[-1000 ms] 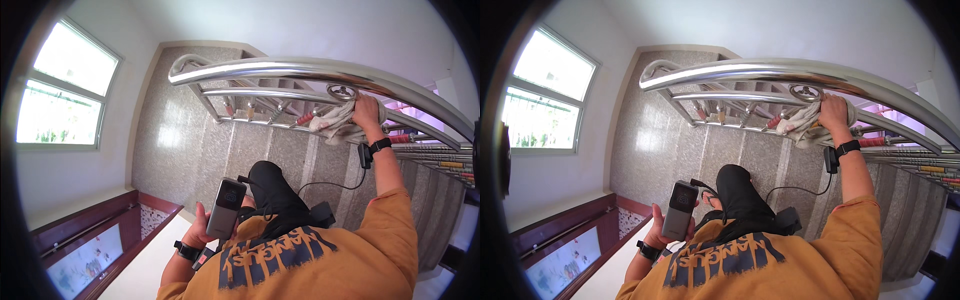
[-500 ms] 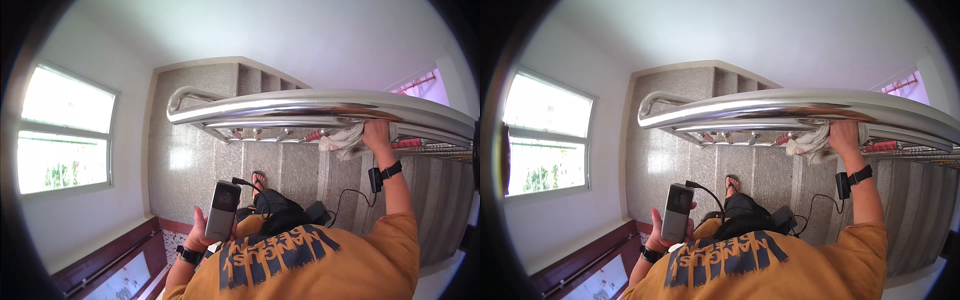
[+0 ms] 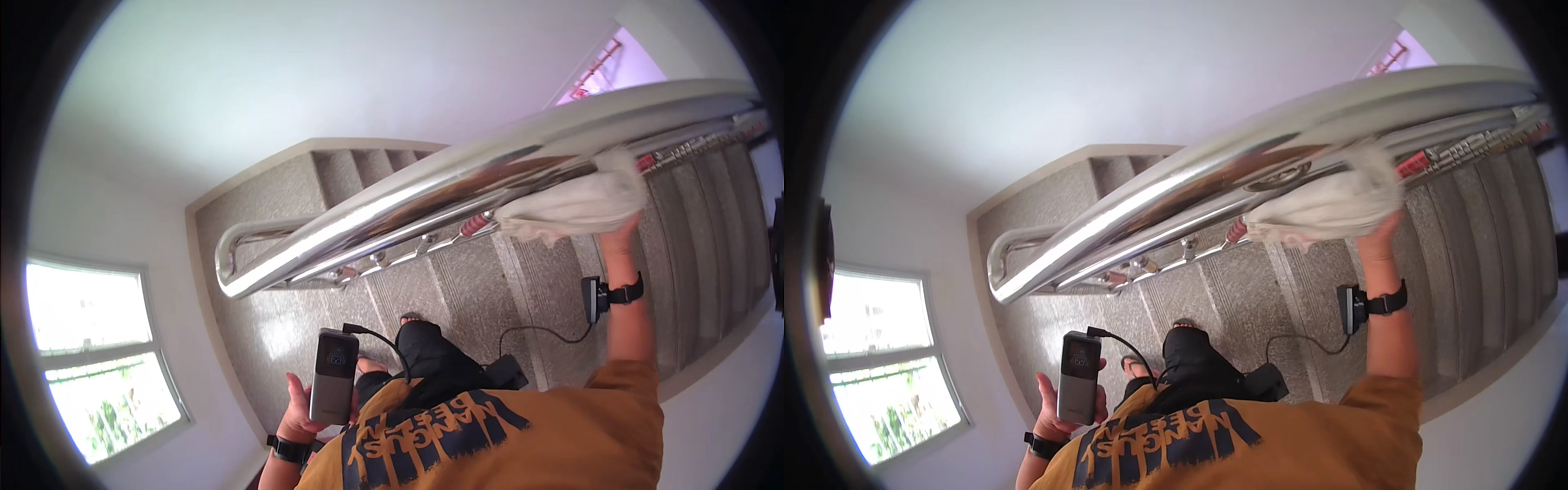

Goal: The person is cleaning the metal railing of a staircase using a cloth.

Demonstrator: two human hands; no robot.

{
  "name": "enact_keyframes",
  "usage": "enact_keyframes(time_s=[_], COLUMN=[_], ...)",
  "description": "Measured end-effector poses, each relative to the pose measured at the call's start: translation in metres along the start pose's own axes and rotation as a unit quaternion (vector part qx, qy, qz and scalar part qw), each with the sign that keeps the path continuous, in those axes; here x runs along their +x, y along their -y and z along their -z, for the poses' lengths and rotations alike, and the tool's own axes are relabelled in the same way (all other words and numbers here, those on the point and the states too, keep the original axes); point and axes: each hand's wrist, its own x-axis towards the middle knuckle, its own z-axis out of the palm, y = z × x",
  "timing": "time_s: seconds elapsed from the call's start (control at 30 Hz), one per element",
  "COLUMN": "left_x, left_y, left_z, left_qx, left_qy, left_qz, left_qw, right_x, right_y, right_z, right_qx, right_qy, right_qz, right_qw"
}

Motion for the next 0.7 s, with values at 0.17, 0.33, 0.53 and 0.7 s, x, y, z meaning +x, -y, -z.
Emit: enact_keyframes(time_s=[0.17,0.33,0.53,0.7], left_x=[0.002,-0.045,-0.113,-0.145], left_y=[-0.005,0.014,0.029,0.037], left_z=[0.042,0.080,0.122,0.129], left_qx=[0.120,0.105,0.016,-0.020], left_qy=[-0.011,-0.054,-0.072,-0.083], left_qz=[0.028,0.028,-0.088,-0.164], left_qw=[0.992,0.993,0.993,0.983], right_x=[0.005,0.090,0.101,0.030], right_y=[0.092,0.153,0.203,0.306], right_z=[0.062,0.025,-0.058,-0.169], right_qx=[-0.228,-0.351,-0.337,-0.238], right_qy=[-0.113,0.015,0.156,0.327], right_qz=[0.135,0.303,0.339,0.308], right_qw=[0.958,0.886,0.864,0.861])
